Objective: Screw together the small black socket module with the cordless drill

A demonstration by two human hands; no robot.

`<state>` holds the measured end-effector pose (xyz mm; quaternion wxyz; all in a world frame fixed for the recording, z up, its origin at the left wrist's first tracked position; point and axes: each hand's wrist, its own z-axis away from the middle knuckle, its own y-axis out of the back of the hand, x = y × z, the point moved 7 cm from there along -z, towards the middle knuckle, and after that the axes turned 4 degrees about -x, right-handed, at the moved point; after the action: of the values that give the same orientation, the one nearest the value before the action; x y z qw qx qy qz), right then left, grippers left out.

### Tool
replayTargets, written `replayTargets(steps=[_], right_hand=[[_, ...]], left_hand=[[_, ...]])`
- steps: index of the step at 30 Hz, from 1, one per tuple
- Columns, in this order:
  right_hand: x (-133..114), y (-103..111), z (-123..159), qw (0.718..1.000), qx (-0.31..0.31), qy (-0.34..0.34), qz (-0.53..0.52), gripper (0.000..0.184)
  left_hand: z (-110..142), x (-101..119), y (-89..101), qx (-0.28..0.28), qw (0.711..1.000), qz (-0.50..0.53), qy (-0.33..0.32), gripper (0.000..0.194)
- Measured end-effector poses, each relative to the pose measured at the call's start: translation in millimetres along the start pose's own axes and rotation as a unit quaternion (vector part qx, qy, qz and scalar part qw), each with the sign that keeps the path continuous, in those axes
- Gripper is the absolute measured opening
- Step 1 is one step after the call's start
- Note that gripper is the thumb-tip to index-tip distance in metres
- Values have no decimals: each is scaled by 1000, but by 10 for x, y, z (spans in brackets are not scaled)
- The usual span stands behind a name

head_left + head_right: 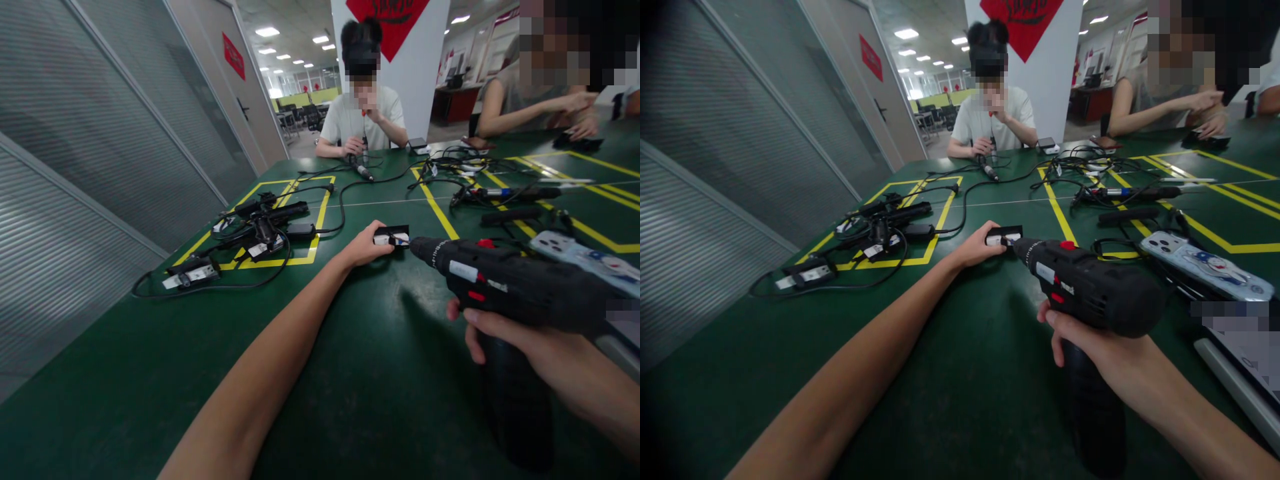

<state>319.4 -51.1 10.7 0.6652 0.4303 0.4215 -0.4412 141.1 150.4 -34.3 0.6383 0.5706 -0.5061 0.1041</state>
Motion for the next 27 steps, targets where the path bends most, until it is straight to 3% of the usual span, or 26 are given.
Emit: replayTargets(steps=[6,14,19,23,27], right_hand=[[-62,10,69,995,35,-17,96,36],[-89,-67,88,997,-42,51,30,25],[-66,-90,68,999,-5,34,-31,31],[-65,-116,60,1000,-5,23,6,24],[-31,-90,51,999,-16,11,51,36]], left_hand=[[21,22,6,-1,1000,2,-3,44],[23,28,-2,0,1000,4,3,45],[18,21,4,-9,1000,-3,-4,48],[8,17,11,-15,1000,-2,-21,49],[-5,8,-1,-27,999,11,-15,47]])
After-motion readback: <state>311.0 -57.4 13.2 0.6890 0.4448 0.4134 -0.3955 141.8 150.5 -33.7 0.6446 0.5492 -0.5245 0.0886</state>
